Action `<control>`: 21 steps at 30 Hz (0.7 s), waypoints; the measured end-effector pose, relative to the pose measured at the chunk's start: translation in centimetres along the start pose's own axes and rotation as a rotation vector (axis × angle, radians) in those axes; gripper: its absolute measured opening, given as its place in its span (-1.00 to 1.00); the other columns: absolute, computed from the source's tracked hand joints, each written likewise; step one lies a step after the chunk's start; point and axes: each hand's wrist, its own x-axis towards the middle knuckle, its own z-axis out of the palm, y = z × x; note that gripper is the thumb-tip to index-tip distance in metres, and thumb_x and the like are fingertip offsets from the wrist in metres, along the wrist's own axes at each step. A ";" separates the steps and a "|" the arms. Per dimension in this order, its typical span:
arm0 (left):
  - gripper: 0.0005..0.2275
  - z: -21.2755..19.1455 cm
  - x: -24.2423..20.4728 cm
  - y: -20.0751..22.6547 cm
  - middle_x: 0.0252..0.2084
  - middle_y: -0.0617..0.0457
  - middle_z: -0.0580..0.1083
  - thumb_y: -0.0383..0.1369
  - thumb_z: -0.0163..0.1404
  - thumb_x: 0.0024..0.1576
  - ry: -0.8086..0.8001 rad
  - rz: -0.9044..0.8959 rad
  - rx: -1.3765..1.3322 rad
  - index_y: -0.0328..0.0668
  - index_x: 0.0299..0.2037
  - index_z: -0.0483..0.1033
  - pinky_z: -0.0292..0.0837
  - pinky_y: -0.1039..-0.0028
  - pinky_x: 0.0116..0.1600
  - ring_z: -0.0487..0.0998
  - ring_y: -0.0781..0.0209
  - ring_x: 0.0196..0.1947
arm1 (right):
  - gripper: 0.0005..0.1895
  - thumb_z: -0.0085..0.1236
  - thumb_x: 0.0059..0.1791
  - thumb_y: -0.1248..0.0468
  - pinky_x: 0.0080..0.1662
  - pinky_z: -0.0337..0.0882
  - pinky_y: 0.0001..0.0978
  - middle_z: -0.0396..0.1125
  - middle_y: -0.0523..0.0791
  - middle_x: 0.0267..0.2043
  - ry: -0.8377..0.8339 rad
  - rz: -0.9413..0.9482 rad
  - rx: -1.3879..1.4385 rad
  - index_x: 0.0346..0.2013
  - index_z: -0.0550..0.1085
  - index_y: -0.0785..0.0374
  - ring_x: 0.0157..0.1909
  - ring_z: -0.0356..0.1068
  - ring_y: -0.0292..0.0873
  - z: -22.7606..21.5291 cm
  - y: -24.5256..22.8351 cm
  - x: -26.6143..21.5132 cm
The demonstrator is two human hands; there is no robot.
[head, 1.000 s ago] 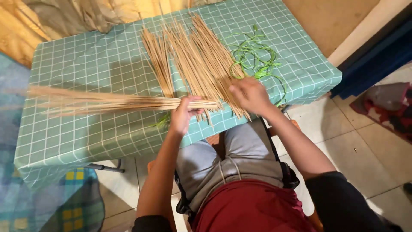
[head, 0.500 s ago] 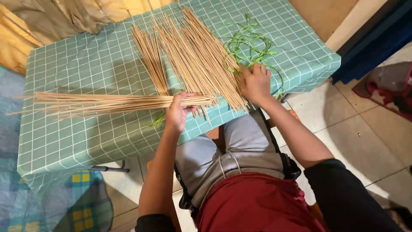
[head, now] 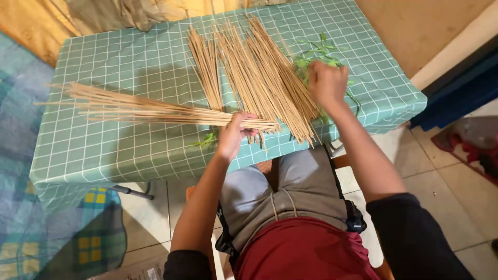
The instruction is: The person is assembling brooms by aligning bundles of thin wooden sticks and tying them together with green plastic strips.
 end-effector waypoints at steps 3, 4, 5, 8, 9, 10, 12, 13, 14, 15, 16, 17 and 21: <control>-0.75 0.9 -0.6 1.2 0.15 -0.18 0.52 -0.23 -0.05 0.13 0.024 -0.068 0.107 -0.18 -0.27 0.66 0.55 0.46 -0.15 0.62 0.12 -0.49 | -0.83 0.16 0.11 0.31 -0.13 0.15 -0.19 0.51 -0.20 -0.39 0.157 -0.110 0.014 -0.13 0.68 0.03 -0.27 0.38 -0.08 -5.3 -3.3 4.1; -0.75 0.9 -0.5 0.9 0.15 -0.18 0.52 -0.23 -0.05 0.13 0.031 -0.065 0.104 -0.18 -0.27 0.66 0.55 0.46 -0.15 0.62 0.12 -0.49 | -0.83 0.16 0.11 0.31 -0.13 0.15 -0.19 0.51 -0.20 -0.39 0.156 -0.116 0.019 -0.13 0.68 0.03 -0.27 0.38 -0.08 -5.5 -3.6 4.8; -0.76 0.9 -0.3 0.6 -0.06 -0.18 0.52 -0.27 -0.04 0.14 0.030 -0.040 0.077 -0.24 -0.27 0.66 0.55 0.45 -0.21 0.58 0.11 -0.52 | -0.85 0.18 0.10 0.32 -0.13 0.16 -0.19 0.54 -0.21 -0.28 0.211 -0.175 0.048 -0.14 0.67 0.07 -0.21 0.35 -0.07 -5.6 -3.9 5.5; -0.75 1.0 -0.7 0.9 -0.24 -0.19 0.54 -0.31 -0.04 0.15 0.025 -0.005 0.034 -0.33 -0.26 0.65 0.55 0.43 -0.29 0.56 0.08 -0.52 | -0.88 0.20 0.08 0.32 -0.12 0.15 -0.17 0.55 -0.23 -0.25 0.226 -0.225 0.049 -0.17 0.66 0.09 -0.16 0.34 -0.04 -5.6 -4.8 6.1; -0.75 1.1 -0.9 1.2 -0.22 -0.19 0.55 -0.32 -0.05 0.16 0.014 0.002 0.023 -0.37 -0.25 0.64 0.55 0.42 -0.30 0.57 0.07 -0.50 | -0.89 0.19 0.09 0.29 -0.13 0.12 -0.17 0.53 -0.23 -0.32 0.189 -0.210 0.016 -0.20 0.66 0.06 -0.17 0.35 -0.01 -5.5 -5.1 6.1; -0.75 1.2 -1.2 1.7 -0.22 -0.19 0.55 -0.32 -0.05 0.16 0.021 0.005 0.019 -0.37 -0.25 0.64 0.55 0.42 -0.30 0.57 0.07 -0.50 | -0.89 0.19 0.09 0.29 -0.13 0.12 -0.17 0.53 -0.23 -0.32 0.188 -0.217 0.020 -0.20 0.66 0.06 -0.17 0.35 -0.01 -4.8 -4.9 5.6; -0.71 1.4 -1.6 2.5 -0.07 -0.22 0.57 -0.21 -0.06 0.12 0.038 -0.054 0.109 -0.23 -0.24 0.67 0.57 0.47 -0.16 0.61 0.13 -0.50 | -0.88 0.15 0.01 0.26 -0.14 0.17 -0.13 0.43 -0.20 -0.53 -0.027 -0.215 -0.169 -0.38 0.61 -0.01 -0.45 0.36 -0.06 -3.5 -4.5 4.7; -0.71 0.8 -0.5 0.8 -0.07 -0.22 0.57 -0.21 -0.06 0.12 0.045 -0.052 0.104 -0.23 -0.24 0.67 0.57 0.47 -0.16 0.61 0.13 -0.50 | -0.88 0.15 0.01 0.26 -0.14 0.17 -0.13 0.43 -0.20 -0.53 -0.027 -0.222 -0.166 -0.38 0.61 -0.01 -0.45 0.36 -0.06 -2.7 -4.0 4.2; -0.68 0.1 0.7 -0.8 -0.25 -0.29 0.55 -0.21 -0.03 0.13 -0.004 0.004 0.019 -0.34 -0.19 0.66 0.63 0.45 -0.27 0.63 0.07 -0.51 | -0.88 0.12 -0.05 0.25 -0.09 0.21 -0.07 0.46 -0.19 -0.50 -0.213 -0.154 -0.155 -0.42 0.59 -0.03 -0.34 0.45 0.01 -1.9 -3.6 3.7; -0.64 -0.5 1.9 -2.5 -0.43 -0.37 0.54 -0.22 0.00 0.14 -0.055 0.059 -0.065 -0.46 -0.14 0.65 0.70 0.42 -0.38 0.66 0.02 -0.51 | -0.87 0.08 -0.12 0.23 -0.04 0.25 -0.01 0.48 -0.18 -0.47 -0.397 -0.084 -0.144 -0.47 0.58 -0.05 -0.24 0.53 0.09 -1.1 -3.1 3.2; -0.64 -0.4 1.7 -2.2 -0.43 -0.37 0.54 -0.22 0.00 0.14 -0.051 0.058 -0.068 -0.46 -0.14 0.65 0.70 0.42 -0.38 0.66 0.02 -0.51 | -0.87 0.08 -0.12 0.23 -0.04 0.25 -0.01 0.48 -0.18 -0.47 -0.400 -0.088 -0.143 -0.47 0.58 -0.05 -0.24 0.53 0.09 -0.7 -2.8 3.2; -0.65 -0.3 1.6 -2.0 -0.41 -0.40 0.54 -0.24 0.02 0.13 -0.047 0.068 -0.081 -0.48 -0.14 0.65 0.70 0.41 -0.41 0.65 0.00 -0.52 | -0.92 0.17 -0.11 0.28 -0.12 0.29 -0.10 0.43 -0.17 -0.47 -0.097 -0.187 -0.111 -0.40 0.58 0.01 -0.27 0.49 0.03 -0.3 -2.6 3.1; -0.65 0.0 1.7 -2.4 -0.39 -0.46 0.53 -0.24 0.04 0.13 -0.066 0.104 -0.085 -0.52 -0.16 0.63 0.69 0.34 -0.41 0.64 -0.08 -0.51 | -0.83 0.30 -0.09 0.40 -0.16 0.38 -0.26 0.39 -0.18 -0.37 0.349 -0.317 0.070 -0.26 0.55 0.10 -0.25 0.43 -0.07 -1.4 -3.1 3.4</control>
